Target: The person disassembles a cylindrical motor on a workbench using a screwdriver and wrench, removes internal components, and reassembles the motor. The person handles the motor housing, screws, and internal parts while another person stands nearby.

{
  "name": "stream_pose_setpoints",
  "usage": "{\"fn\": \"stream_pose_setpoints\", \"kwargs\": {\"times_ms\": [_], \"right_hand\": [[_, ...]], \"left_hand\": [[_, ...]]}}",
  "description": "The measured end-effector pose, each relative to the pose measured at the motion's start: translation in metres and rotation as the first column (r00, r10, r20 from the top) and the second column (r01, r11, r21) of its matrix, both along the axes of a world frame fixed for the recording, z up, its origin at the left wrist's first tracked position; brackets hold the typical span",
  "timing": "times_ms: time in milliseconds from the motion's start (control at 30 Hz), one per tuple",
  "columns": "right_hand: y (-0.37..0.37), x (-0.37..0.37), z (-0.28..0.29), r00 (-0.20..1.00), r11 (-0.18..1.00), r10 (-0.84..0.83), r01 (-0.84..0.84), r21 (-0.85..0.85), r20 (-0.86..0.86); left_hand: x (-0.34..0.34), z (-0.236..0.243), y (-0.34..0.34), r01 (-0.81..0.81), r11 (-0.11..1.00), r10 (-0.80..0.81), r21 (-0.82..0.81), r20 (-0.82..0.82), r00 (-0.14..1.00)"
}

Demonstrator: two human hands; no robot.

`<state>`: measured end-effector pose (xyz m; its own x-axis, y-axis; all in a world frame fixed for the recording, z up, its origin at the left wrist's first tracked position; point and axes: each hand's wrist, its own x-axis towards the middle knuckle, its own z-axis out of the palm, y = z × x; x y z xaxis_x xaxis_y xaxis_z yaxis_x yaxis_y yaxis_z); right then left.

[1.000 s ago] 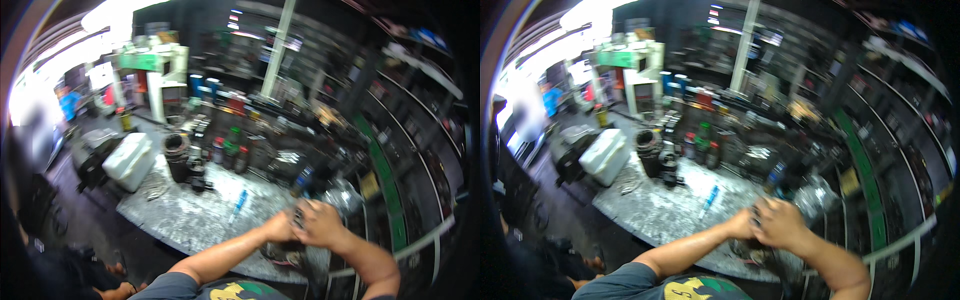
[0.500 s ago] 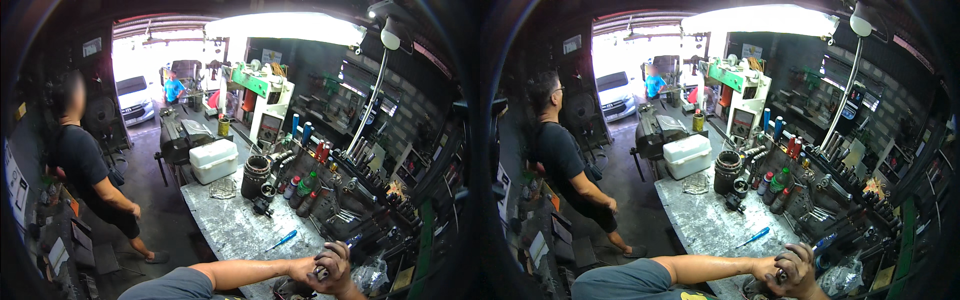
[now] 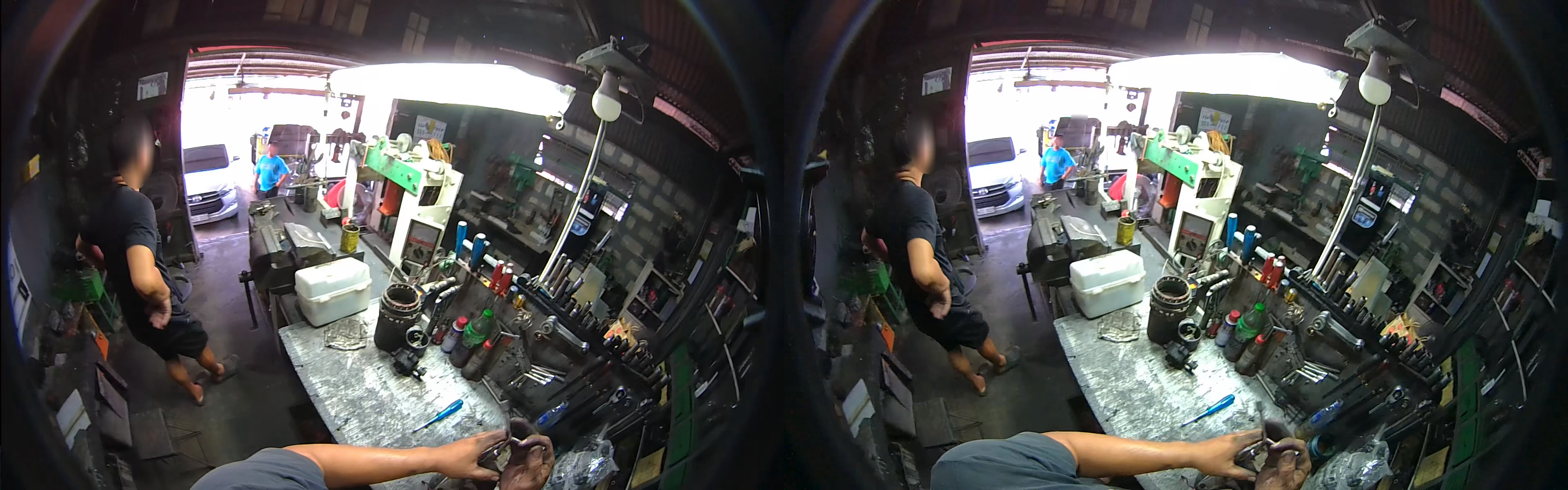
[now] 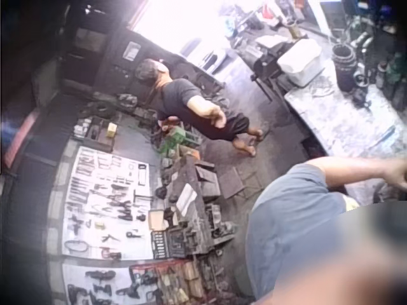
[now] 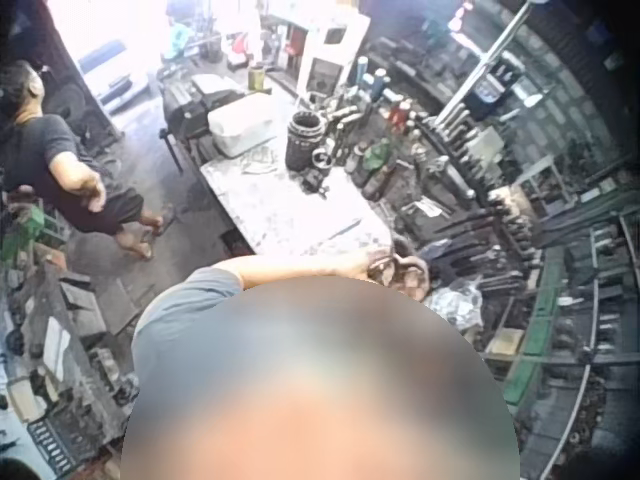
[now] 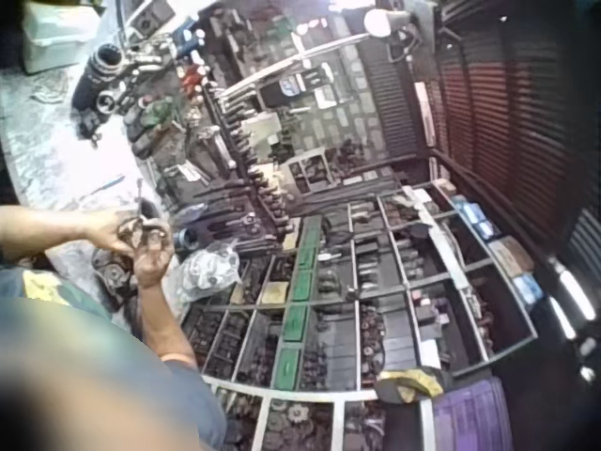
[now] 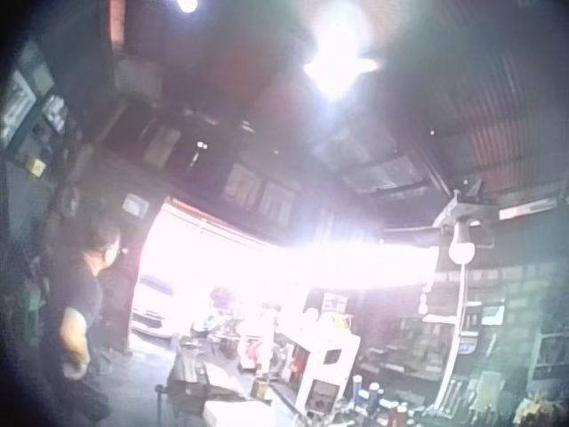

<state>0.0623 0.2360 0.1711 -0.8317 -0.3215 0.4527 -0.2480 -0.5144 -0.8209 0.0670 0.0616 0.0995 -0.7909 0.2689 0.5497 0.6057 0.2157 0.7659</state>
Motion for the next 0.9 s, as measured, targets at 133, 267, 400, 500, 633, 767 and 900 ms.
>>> {"fn": "stream_pose_setpoints", "kwargs": {"times_ms": [133,267,400,500,633,767,900], "right_hand": [[-0.001,-0.033,0.019,0.913,0.959,0.232,-0.274,0.080,0.337],[-0.017,-0.059,0.064,0.809,0.820,0.254,-0.470,0.326,0.530],[-0.008,-0.031,0.135,0.950,-0.219,0.312,0.072,0.973,0.000],[-0.005,-0.015,0.155,0.682,-0.306,0.699,0.557,0.772,-0.215],[0.007,-0.021,0.135,0.140,0.205,0.791,0.856,0.474,-0.595],[0.026,-0.006,0.075,0.352,0.305,0.245,0.856,0.416,-0.903],[0.014,0.027,0.004,0.556,0.421,-0.248,0.800,0.428,-0.794]], "left_hand": [[0.015,0.008,-0.010,-0.081,0.996,0.074,-0.048,-0.127,0.989],[0.021,0.020,-0.011,-0.160,0.983,0.154,-0.085,-0.081,0.985],[0.023,0.025,-0.012,-0.157,0.986,0.151,-0.047,-0.117,0.982],[0.024,0.025,-0.010,-0.179,0.982,0.174,-0.062,-0.089,0.981],[0.019,0.028,-0.010,-0.158,0.986,0.146,-0.046,-0.204,0.968],[0.014,0.036,-0.016,-0.062,0.979,0.060,-0.192,-0.016,0.998],[0.014,0.045,-0.018,-0.158,0.939,0.189,-0.307,0.073,0.979]]}}
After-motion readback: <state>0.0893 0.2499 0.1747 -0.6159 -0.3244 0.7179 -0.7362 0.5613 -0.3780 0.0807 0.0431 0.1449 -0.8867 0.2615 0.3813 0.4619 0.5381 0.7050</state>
